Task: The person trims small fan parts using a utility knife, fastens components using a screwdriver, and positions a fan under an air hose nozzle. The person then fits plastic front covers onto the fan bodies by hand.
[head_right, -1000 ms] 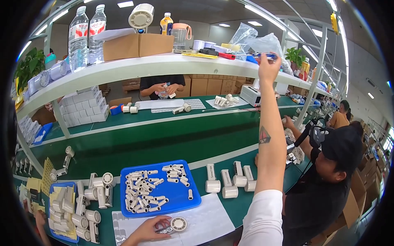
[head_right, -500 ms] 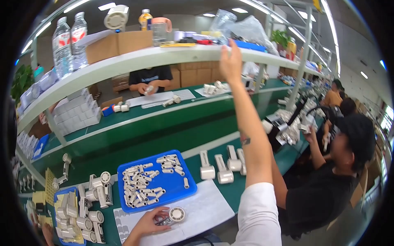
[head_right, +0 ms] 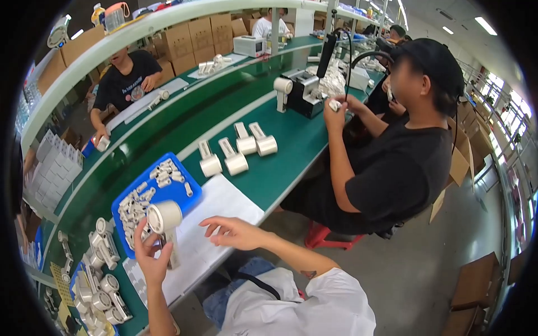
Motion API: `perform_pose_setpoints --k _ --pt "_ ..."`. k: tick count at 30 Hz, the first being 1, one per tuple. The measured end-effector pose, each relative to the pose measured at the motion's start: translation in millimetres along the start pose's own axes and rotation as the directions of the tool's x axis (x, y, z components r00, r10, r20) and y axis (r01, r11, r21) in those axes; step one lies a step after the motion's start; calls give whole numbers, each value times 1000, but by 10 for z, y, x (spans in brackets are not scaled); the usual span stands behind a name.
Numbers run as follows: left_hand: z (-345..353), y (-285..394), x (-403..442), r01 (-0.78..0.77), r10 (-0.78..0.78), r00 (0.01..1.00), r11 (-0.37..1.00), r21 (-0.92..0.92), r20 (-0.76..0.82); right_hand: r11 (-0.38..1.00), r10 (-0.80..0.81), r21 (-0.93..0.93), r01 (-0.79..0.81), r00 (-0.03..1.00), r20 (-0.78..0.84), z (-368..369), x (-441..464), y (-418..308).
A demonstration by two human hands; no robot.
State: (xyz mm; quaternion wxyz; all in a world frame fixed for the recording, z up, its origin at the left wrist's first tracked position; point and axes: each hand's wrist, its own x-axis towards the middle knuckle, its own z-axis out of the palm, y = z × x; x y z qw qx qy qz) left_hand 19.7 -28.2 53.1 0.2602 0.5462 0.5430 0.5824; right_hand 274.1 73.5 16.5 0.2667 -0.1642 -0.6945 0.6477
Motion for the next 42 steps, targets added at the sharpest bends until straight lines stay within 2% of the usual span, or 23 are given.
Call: perform_pose_setpoints --k 2,4,5,7,9,11,14,15,17,22,24,25,27,28,29,31,32,33,34,37,38,40,42 --pt "287 199 -124 50 -59 997 989 -142 -59 1000 -29 12 28 995 96 177 -33 100" --pt "444 166 -236 36 -43 998 986 -163 -36 959 -9 284 -7 998 54 358 -3 121" --pt "531 168 -262 -8 -4 995 993 -116 -104 954 -7 299 -4 999 36 404 17 170" --pt "561 175 -315 64 -76 990 993 -98 -120 968 -7 252 3 1000 12 429 97 168" --pt "612 178 -363 91 -108 982 989 -112 -158 926 -12 377 16 1000 -12 492 67 252" --pt "580 187 -405 106 -112 989 992 -70 -93 907 4 421 -13 1000 22 533 80 293" --pt "473 180 -388 65 -65 998 998 -8 25 936 -82 339 97 995 -58 543 72 418" --pt "454 186 -413 35 -36 993 999 16 110 934 19 356 10 997 -78 541 23 439" --pt "365 104 -434 21 -28 989 999 48 145 923 171 366 -116 978 -122 520 -54 413" --pt "259 39 -387 10 -27 955 998 58 296 944 87 329 -18 977 -195 392 -216 360" --pt "172 79 -299 -7 -11 946 999 53 324 860 31 503 -85 993 115 190 -347 306" --pt "122 59 -264 -49 35 927 998 27 375 805 123 541 -244 960 250 61 -401 348" --pt "63 65 -237 -120 111 870 993 -13 480 718 164 608 -339 931 326 15 -583 378" --pt "79 69 -221 -129 127 866 991 -30 483 699 57 669 -255 951 303 48 -640 385" --pt "103 77 -214 -156 154 817 987 -44 556 662 264 642 -386 922 283 107 -705 308" --pt "142 5 -156 -205 210 688 974 -92 695 683 233 625 -379 923 305 224 -800 363" --pt "173 19 -117 -207 217 680 973 -101 700 719 231 572 -395 912 340 268 -863 418" --pt "215 58 -74 -241 222 682 968 -73 697 609 244 680 -408 912 329 322 -968 502" --pt "265 86 -16 -277 230 680 960 -47 696 609 245 690 -392 920 306 350 -1097 540" --pt "443 102 232 -352 256 665 936 -7 701 705 268 691 -159 962 -53 504 -1496 428" --pt "545 96 344 -376 259 653 927 8 711 716 260 688 -123 960 -99 537 -1651 391" --pt "808 2 507 -381 239 568 925 -6 787 767 257 641 24 904 -342 691 -1998 304" --pt "1102 41 545 -286 208 531 957 -58 821 797 266 592 122 808 -525 859 -2280 93"
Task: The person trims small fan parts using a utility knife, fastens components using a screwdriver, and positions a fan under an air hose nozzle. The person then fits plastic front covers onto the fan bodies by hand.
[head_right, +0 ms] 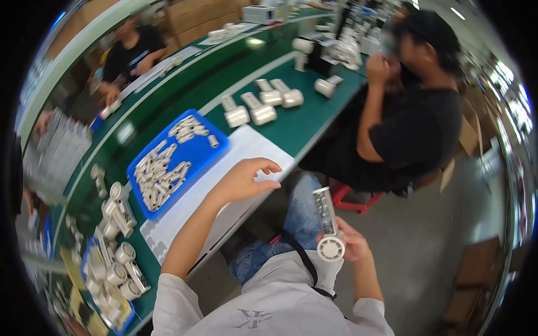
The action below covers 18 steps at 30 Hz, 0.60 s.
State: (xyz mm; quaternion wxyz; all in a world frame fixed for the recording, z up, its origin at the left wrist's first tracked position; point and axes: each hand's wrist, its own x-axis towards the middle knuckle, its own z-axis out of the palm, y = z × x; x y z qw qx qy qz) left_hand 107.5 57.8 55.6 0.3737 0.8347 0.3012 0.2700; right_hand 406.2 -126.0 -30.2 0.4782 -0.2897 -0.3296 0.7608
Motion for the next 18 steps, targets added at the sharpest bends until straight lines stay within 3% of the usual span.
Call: perform_pose_setpoints --k 4,6,9,12,14,18 --pt "361 -159 326 -35 41 990 998 -43 135 966 -249 40 255 962 -111 -144 -543 -73" --pt "451 -122 403 -20 27 980 999 -36 198 898 -424 67 435 896 -132 -173 -686 -152" --pt "471 28 464 81 -60 969 994 -79 238 816 -567 -76 573 768 -297 -383 -848 -310" --pt "400 -51 486 116 -102 979 991 -70 175 724 -673 -122 679 656 -342 -705 -1004 -747" --pt "340 -175 534 169 -169 971 985 13 167 580 -794 -242 778 473 -383 -1004 -1087 -1195" --pt "270 -66 914 296 -312 916 950 102 253 391 -909 -609 690 186 -373 -1736 -1076 -2504"
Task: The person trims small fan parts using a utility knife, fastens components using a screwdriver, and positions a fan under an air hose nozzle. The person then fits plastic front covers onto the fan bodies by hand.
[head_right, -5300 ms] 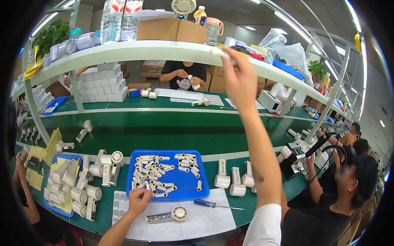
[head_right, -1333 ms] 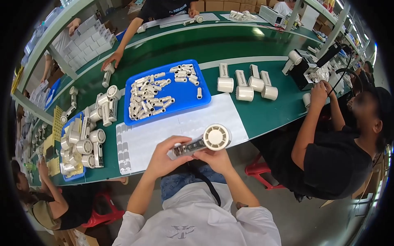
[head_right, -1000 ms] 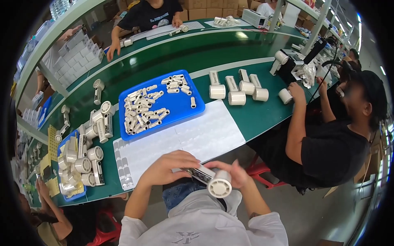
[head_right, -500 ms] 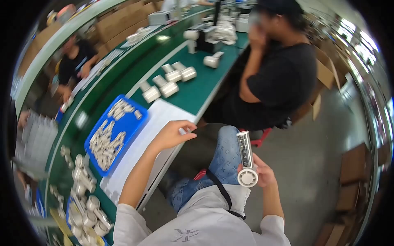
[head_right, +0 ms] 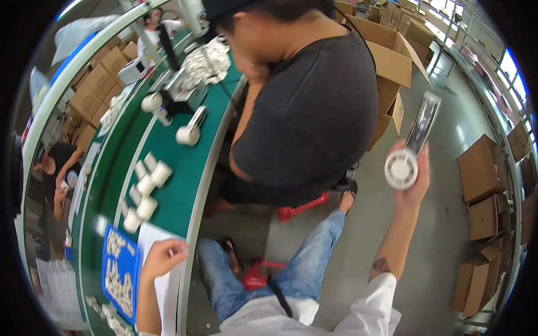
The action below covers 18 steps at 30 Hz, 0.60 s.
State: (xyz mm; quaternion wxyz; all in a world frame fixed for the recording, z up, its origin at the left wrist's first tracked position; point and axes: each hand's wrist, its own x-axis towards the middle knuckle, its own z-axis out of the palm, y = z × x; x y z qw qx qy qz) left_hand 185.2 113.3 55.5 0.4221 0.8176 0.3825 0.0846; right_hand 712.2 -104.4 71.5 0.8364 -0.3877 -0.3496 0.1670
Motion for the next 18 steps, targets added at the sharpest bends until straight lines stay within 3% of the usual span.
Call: perform_pose_setpoints --k 2,4,6,7,8,9,10,12,13,14,15,16,17,18 --pt "-75 250 340 34 -32 999 998 -54 27 995 -67 -88 45 961 -269 -147 972 61" --pt "-174 535 811 14 -2 994 994 -112 108 956 -164 -273 107 966 -199 -284 2162 42" --pt "-271 961 1363 42 -34 956 999 -24 291 927 -218 -345 146 959 -180 -148 3188 113" --pt "-289 1141 1579 60 -51 952 998 -23 301 904 -212 -401 146 969 -125 -169 3704 238" --pt "-302 1338 1784 -9 40 945 995 -97 325 880 -200 -452 147 977 -71 -206 4109 370" --pt "-321 1545 2013 -83 138 931 981 -173 336 867 -139 -491 80 987 -85 -67 4371 494" --pt "-308 1714 2156 -62 120 933 982 -177 339 849 -70 -528 11 993 -92 117 4641 642" --pt "-164 1853 2174 196 -118 973 875 -443 197 845 218 -501 -188 976 2 175 5231 1156" --pt "-91 1762 2070 298 -255 953 887 -352 163 912 210 -367 -186 977 26 266 5377 1527" --pt "52 1628 1864 258 -268 963 919 -296 8 910 296 -318 -266 954 49 363 5477 1805" --pt "194 1496 1660 237 -274 950 944 -228 -147 838 431 -356 -414 902 -35 572 5460 1888" --pt "349 1616 1631 199 -312 910 907 -371 -273 775 600 -234 -587 800 -20 641 5466 2129" --pt "590 1417 1160 514 -654 685 746 -424 -320 685 710 -196 -702 703 -41 667 5468 2391" --pt "766 1251 833 731 -877 346 474 -491 -333 581 801 -158 -798 595 -60 665 5502 2685"
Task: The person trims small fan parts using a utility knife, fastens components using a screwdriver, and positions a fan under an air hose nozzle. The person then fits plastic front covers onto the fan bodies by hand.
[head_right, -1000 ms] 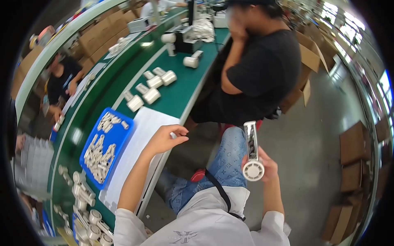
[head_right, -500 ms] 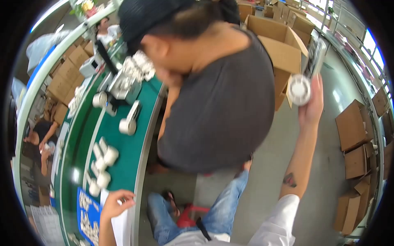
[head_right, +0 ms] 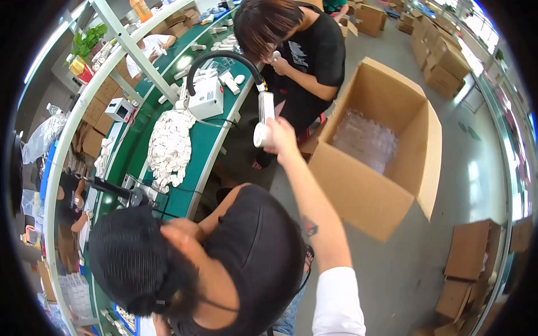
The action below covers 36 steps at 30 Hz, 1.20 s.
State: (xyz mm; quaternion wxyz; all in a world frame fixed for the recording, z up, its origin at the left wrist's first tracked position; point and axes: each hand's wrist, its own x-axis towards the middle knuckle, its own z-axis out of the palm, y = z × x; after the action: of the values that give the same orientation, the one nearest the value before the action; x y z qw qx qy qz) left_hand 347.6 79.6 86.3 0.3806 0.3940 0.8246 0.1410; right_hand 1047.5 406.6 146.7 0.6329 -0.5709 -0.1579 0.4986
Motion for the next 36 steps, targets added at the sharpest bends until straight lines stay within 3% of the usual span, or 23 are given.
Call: perform_pose_setpoints --k 1,2,4,7,11,15,22,26,36 --pt "205 492 -517 7 -26 996 974 -225 -82 992 110 65 -109 994 -3 26 309 165" --pt "507 879 -698 20 -42 995 973 -232 -91 967 219 131 -217 976 -4 41 594 320" --pt "908 1497 -893 -256 158 958 845 -470 -239 916 331 246 -316 943 -21 39 1026 447" --pt "1557 1851 -142 -588 516 808 685 -429 -283 834 392 405 -374 919 42 -42 1797 804" --pt "2000 2096 481 -756 701 638 492 -431 -319 810 396 415 -414 909 133 -130 2446 992" --pt "2089 2097 738 -794 728 586 430 -429 -356 817 355 432 -380 924 142 -167 2874 1153" --pt "2013 1980 808 -796 703 594 442 -414 -392 886 280 326 -329 941 189 -100 3148 1283" --pt "1984 1880 788 -794 696 600 459 -399 -395 839 193 453 -302 943 271 -10 3267 1231" --pt "1990 1785 798 -795 689 600 454 -403 -407 861 152 448 -241 963 224 2 3319 1116"
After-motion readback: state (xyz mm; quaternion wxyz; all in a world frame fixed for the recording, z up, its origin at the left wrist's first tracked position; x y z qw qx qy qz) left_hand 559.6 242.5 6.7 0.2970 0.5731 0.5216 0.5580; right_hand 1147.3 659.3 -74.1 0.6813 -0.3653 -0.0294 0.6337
